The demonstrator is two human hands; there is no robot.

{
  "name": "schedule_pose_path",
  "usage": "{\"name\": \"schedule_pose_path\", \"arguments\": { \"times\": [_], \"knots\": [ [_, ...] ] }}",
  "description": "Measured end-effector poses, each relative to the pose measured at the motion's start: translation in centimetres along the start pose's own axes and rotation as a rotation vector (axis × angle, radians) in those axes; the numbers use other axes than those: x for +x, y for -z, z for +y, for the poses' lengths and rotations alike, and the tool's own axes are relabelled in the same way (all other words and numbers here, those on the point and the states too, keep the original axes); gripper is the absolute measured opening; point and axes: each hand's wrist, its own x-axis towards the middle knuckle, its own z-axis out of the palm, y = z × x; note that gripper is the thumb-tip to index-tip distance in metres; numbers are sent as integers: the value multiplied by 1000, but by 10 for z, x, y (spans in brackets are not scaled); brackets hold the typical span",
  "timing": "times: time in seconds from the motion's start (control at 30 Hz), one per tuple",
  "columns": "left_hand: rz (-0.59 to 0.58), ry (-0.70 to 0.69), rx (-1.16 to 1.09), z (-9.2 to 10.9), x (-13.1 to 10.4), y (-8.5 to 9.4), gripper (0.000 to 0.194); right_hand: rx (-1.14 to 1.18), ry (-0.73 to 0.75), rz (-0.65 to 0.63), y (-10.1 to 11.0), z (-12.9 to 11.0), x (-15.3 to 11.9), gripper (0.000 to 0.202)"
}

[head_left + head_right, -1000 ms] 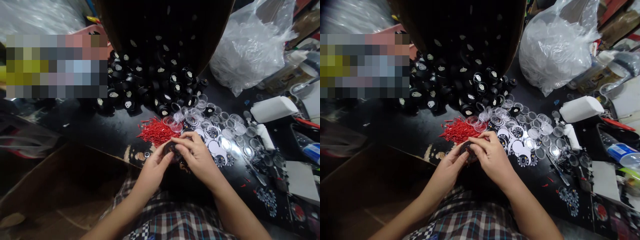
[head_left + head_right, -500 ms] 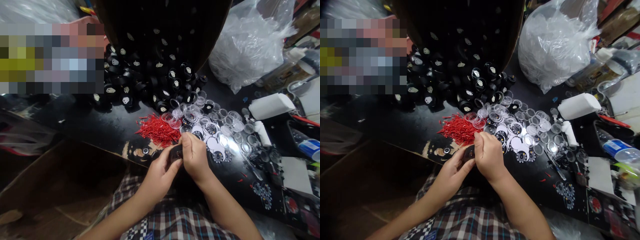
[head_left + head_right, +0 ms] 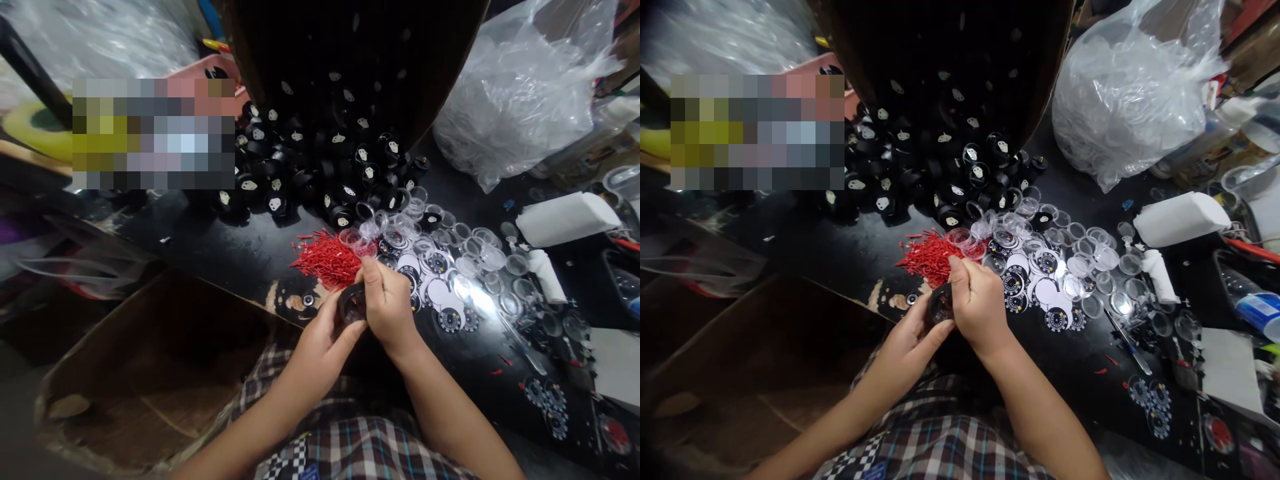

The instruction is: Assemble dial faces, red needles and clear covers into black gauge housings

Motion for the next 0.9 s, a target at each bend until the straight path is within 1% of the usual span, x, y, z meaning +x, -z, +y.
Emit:
{"name": "schedule_pose_path", "arguments": {
  "times": [0.1, 0.2, 0.27, 0.3, 0.33, 0.37, 0.43, 0.47, 0.5, 0.53, 0.57, 0.6, 0.63, 0.67, 0.7, 0.73, 0.77, 0.83, 0.87, 0.9],
  "knots": [
    [45, -2, 0, -2, -3, -2, 40, -28, -12, 3, 0, 1, -2, 44],
    [88, -32, 60, -3, -4, -6, 42, -25, -12, 18, -5, -3, -5, 45],
    [111, -34, 89, -3, -5, -3, 42, -23, -13, 18, -10, -7, -7, 45],
    [109, -18, 96, -4, -7, 2, 42, -32, -12, -1, -12, -9, -7, 44],
    [94, 13, 99, -5, -10, 11, 42, -45, -9, -45, -12, -10, -8, 45],
    [64, 60, 100, -8, -15, 24, 42, -51, -4, -110, -11, -10, -9, 45],
    [33, 160, 125, -15, -32, 60, 42, -10, -28, -255, -4, -6, -12, 42],
    [49, 190, 159, -19, -42, 80, 44, 30, -62, -293, 1, -3, -13, 40],
    [152, 183, 230, -22, -51, 100, 47, 69, -103, -299, 6, 1, -14, 37],
    [273, 136, 355, -25, -57, 118, 50, 90, -138, -279, 11, 3, -15, 35],
    [418, 60, 493, -25, -58, 132, 52, 93, -158, -263, 14, 4, -15, 33],
    [502, -6, 591, -23, -53, 142, 54, 79, -152, -271, 14, 3, -15, 31],
    [538, -66, 639, -19, -42, 147, 51, 59, -118, -311, 13, 0, -14, 29],
    [547, -120, 645, -13, -25, 148, 46, 39, -67, -374, 9, -5, -14, 27],
    [516, -136, 613, -6, -2, 147, 41, 21, -12, -440, 5, -12, -14, 25],
    [511, -155, 555, 2, 24, 144, 37, 3, 37, -497, 0, -18, -14, 23],
    [521, -153, 531, 10, 52, 139, 34, -18, 72, -537, -4, -24, -16, 21],
    [537, -143, 540, 23, 102, 131, 33, -65, 93, -581, -5, -27, -22, 19],
    [535, -135, 540, 27, 121, 127, 35, -87, 87, -600, -2, -24, -26, 18],
    [536, -126, 541, 29, 136, 125, 36, -107, 72, -618, 4, -19, -30, 17]
  ]
}}
